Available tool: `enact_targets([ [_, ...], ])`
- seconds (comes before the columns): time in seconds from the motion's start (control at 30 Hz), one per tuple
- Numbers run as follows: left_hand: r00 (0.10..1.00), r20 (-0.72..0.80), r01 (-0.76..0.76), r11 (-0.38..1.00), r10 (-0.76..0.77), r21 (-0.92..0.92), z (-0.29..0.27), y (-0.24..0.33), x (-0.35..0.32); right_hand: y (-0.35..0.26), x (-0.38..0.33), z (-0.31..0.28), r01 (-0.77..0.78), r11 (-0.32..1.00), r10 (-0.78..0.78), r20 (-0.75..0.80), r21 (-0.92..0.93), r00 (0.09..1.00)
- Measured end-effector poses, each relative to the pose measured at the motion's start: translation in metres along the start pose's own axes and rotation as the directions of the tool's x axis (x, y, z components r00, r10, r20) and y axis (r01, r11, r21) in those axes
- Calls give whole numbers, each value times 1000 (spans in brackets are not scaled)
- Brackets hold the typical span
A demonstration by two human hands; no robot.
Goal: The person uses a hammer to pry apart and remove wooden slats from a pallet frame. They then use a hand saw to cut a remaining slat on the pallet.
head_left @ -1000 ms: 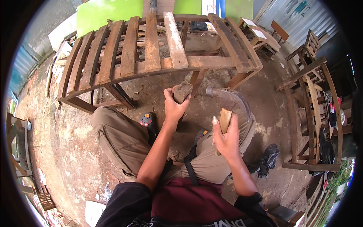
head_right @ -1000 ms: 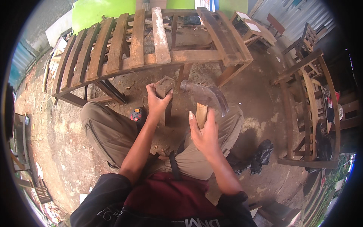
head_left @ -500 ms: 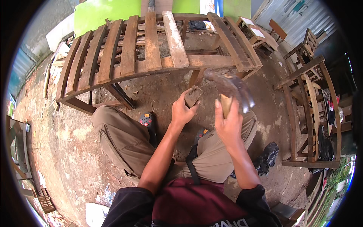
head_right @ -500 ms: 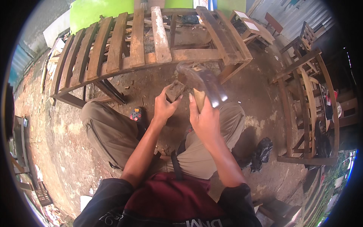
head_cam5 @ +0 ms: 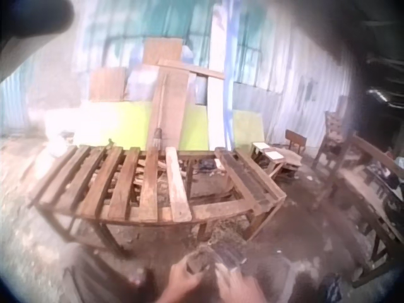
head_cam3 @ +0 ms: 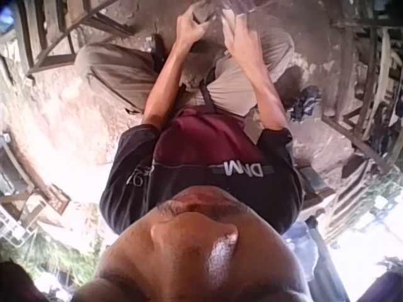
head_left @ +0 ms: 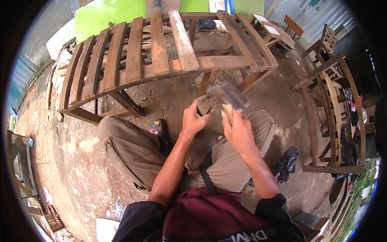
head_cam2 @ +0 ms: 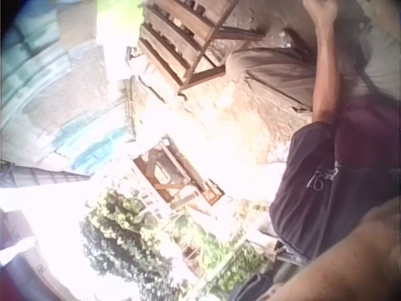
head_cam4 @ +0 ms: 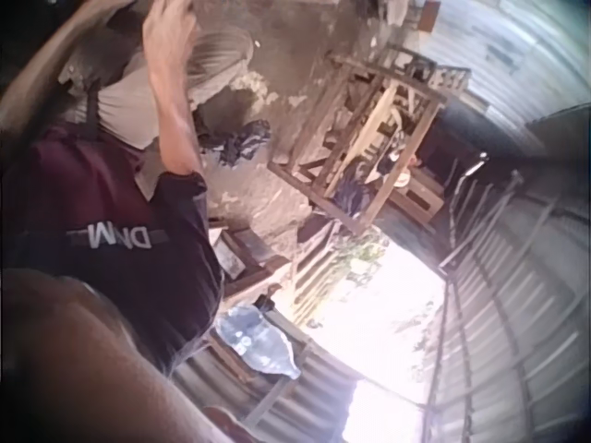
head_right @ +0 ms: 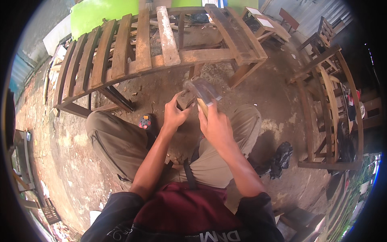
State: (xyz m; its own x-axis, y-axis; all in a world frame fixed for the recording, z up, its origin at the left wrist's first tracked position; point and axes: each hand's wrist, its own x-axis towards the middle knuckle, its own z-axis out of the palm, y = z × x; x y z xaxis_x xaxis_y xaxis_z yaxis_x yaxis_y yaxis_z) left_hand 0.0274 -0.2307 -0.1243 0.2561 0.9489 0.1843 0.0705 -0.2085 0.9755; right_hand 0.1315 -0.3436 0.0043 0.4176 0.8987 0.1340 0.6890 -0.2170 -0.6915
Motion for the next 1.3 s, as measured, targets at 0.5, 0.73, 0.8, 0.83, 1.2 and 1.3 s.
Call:
enact_targets([
  [0.5,991,94,-66,952,98,-300,-28,-44,16,39,-27,40,-304,775,298,103,554,949],
  [0.73,964,253,-27,979,79,-203,-22,-42,8,28,-35,23,-325,549,315,169,771,934],
  [0.8,974,194,-64,958,121,-279,-16,-45,3,13,-36,12,-300,512,290,166,805,942],
  [0.83,977,158,-87,945,142,-314,-14,-45,1,8,-38,7,-292,519,268,171,803,948],
  [1.2,971,178,-78,914,160,-398,-13,-69,3,1,-37,6,31,857,-24,-21,514,999],
  [1.3,973,183,-56,911,143,-409,-20,-68,5,-16,-28,-2,242,872,-206,-129,425,970],
])
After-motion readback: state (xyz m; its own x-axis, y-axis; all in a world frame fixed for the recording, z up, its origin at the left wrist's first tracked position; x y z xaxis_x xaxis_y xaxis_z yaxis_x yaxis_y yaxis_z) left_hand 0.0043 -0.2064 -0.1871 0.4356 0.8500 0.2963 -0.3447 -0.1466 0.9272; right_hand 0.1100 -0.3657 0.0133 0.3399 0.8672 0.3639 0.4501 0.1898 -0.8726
